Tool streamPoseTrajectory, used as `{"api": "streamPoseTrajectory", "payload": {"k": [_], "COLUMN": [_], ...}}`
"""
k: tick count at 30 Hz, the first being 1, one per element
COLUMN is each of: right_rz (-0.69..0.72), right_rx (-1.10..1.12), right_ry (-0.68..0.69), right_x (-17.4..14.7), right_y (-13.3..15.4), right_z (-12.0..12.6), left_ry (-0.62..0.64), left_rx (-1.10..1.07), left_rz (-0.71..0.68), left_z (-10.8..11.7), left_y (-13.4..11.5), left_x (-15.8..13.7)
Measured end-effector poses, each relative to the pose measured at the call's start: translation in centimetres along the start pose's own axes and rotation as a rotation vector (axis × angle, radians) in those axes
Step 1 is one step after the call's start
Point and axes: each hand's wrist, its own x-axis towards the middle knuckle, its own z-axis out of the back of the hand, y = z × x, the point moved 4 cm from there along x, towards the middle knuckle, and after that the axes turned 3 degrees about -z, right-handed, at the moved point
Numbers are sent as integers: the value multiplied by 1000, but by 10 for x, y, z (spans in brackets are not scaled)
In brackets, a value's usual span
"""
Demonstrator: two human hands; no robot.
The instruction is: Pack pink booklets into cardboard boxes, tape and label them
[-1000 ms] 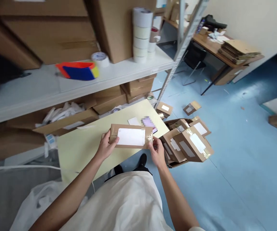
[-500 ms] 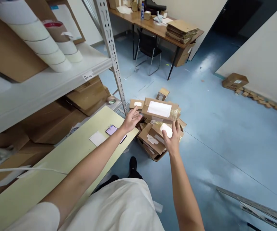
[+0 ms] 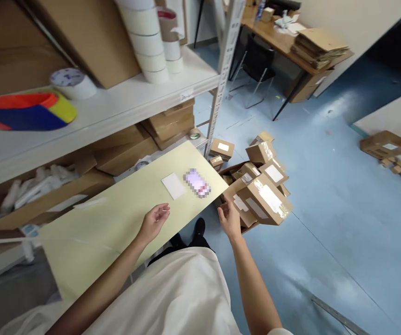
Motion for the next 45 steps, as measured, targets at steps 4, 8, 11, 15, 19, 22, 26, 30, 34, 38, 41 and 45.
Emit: {"api": "streamPoseTrajectory", "payload": {"k": [4,8,11,15,19,22,26,30,34,38,41,45], "right_rz": [10,17,10,9,31,97,327,636,886,1108,1255,1397], "right_rx": [-218,-430,-583,-730,-762,-692,-497,-318,-221,-200,-212,-273], "right_ry": [238,383,466,568,615,567,551,681,839,968,1074,1192], "right_x": [3,22,46,75,88,89,83,68,37,-16,-70,-157], "right_y": [22,33,32,25,17,21,52,107,166,213,233,236], "right_z": [-57,-98,-122,-145,-151,-145,-146,-169,-201,-230,-243,-253], "left_ry": [-119,-197,-232,-300,-317,-363,-525,-739,-954,-1162,-1308,-1461], "left_rx": [15,25,47,72,133,147,86,-5,-65,-68,-87,-139], "left_rz": [135,218,226,237,248,257,286,307,325,401,437,441], "left_z": [45,64,60,42,28,29,45,60,72,82,82,80], "left_y": [56,89,95,89,79,72,65,52,49,65,82,106], "left_x": [-39,-57,-54,-46,-43,-45,-54,-78,-123,-192,-253,-331]}}
